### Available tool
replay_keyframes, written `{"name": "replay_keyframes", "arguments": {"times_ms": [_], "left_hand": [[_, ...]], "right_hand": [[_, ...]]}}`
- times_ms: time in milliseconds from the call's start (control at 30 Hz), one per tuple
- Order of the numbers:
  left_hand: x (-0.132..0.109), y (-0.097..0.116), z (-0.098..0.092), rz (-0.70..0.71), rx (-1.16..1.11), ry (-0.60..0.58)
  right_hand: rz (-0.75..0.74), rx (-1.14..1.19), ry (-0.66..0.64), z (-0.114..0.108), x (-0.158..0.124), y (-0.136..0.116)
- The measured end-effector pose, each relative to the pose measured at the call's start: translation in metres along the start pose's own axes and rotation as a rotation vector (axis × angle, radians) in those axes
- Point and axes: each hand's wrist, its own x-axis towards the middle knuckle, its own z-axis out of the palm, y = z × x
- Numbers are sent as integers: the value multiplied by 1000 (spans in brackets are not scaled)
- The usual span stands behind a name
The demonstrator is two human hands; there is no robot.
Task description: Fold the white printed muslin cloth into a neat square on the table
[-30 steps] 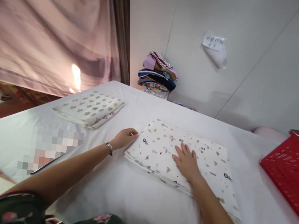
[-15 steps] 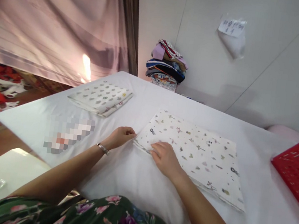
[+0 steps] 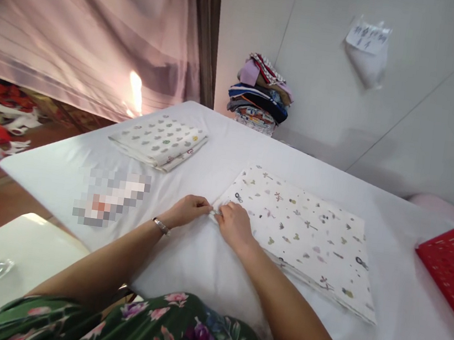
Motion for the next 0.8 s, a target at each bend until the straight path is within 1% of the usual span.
{"name": "replay_keyframes", "arguments": {"times_ms": [200, 367, 467, 533, 633, 733, 800], "left_hand": [[1, -5, 2, 36, -3, 3], [0, -4, 2, 54, 8, -3], [-1, -2, 1, 75, 1, -4], [0, -1, 1, 66, -21, -7], [1, -2, 1, 38, -74, -26], [1, -2, 2, 34, -115, -43], [1, -2, 3, 26, -128, -40]], "right_hand": [[120, 206, -1, 3, 4, 6], [135, 332, 26, 6, 4, 12], [141, 396, 110, 8, 2, 11], [116, 421, 172, 10, 0, 8], [76, 422, 212, 11, -4, 3], [86, 443, 262, 13, -6, 1], [82, 450, 272, 14, -6, 0]]}}
